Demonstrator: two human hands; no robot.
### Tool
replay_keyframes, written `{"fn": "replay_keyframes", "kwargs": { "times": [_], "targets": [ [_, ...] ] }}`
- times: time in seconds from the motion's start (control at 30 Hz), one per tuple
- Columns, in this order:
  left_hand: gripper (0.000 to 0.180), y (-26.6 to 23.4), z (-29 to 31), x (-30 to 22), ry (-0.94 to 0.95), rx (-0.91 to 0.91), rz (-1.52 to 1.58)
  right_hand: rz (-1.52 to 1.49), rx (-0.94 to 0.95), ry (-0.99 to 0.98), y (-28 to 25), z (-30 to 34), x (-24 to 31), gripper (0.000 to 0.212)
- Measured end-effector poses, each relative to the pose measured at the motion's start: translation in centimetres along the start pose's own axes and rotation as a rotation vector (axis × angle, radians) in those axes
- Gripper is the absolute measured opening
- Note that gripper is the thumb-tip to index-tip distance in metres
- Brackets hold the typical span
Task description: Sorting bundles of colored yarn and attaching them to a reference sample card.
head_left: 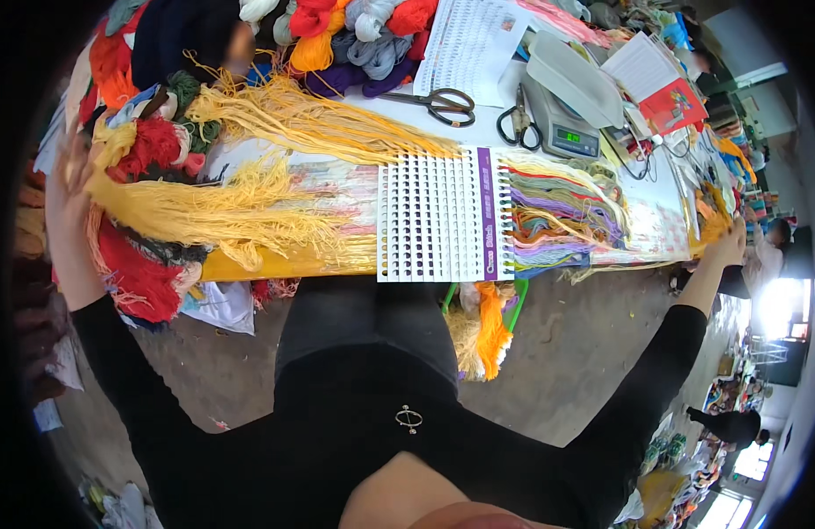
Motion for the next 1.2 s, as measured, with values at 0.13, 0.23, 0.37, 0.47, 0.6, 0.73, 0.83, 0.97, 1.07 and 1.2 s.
{"fn": "replay_keyframes", "kwargs": {
  "times": [0.13,0.23,0.37,0.47,0.6,0.73,0.83,0.97,1.07,1.2],
  "targets": [
    [0.054,12.8,5.6,4.0,-0.032,0.758,0.423,0.02,0.568,-0.032,18.1,12.3,5.9,0.026],
    [0.044,16.6,9.2,15.8,-0.436,0.652,0.482,-0.125,1.024,0.158,28.9,27.8,10.7,0.02],
    [0.038,25.1,15.9,24.9,-0.816,0.757,0.309,-0.094,1.396,0.269,35.8,43.2,9.7,0.016],
    [0.036,26.3,17.4,31.3,-1.079,0.749,0.283,-0.081,1.425,0.439,38.3,49.0,6.0,0.016],
    [0.028,27.8,17.8,32.4,-1.092,0.699,0.087,0.114,1.443,0.368,38.8,49.7,4.5,0.022],
    [0.014,29.1,16.7,33.2,-0.997,0.703,-0.032,0.249,1.364,0.377,38.9,49.7,4.3,0.026],
    [0.008,30.1,15.4,33.3,-0.762,0.713,-0.078,0.315,1.311,0.322,38.8,49.6,5.1,0.025],
    [0.01,31.1,14.9,34.7,-0.754,0.74,-0.178,0.17,1.384,0.443,39.2,50.0,4.7,0.027],
    [0.011,31.1,14.7,34.2,-0.677,0.779,-0.28,0.071,1.434,0.569,39.5,50.3,4.4,0.022],
    [0.01,28.9,12.4,32.9,-0.563,0.69,-0.344,0.357,1.267,0.231,37.9,50.0,5.8,0.027]
  ]
}}
Point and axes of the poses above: each hand's wrist, its own z-axis away from the middle knuckle, its own y-axis out of the palm, x = y × z, the point moved 7 cm from there along -z, towards the middle knuckle, and after that the axes turned 7 degrees about x, right-handed, at the moved point
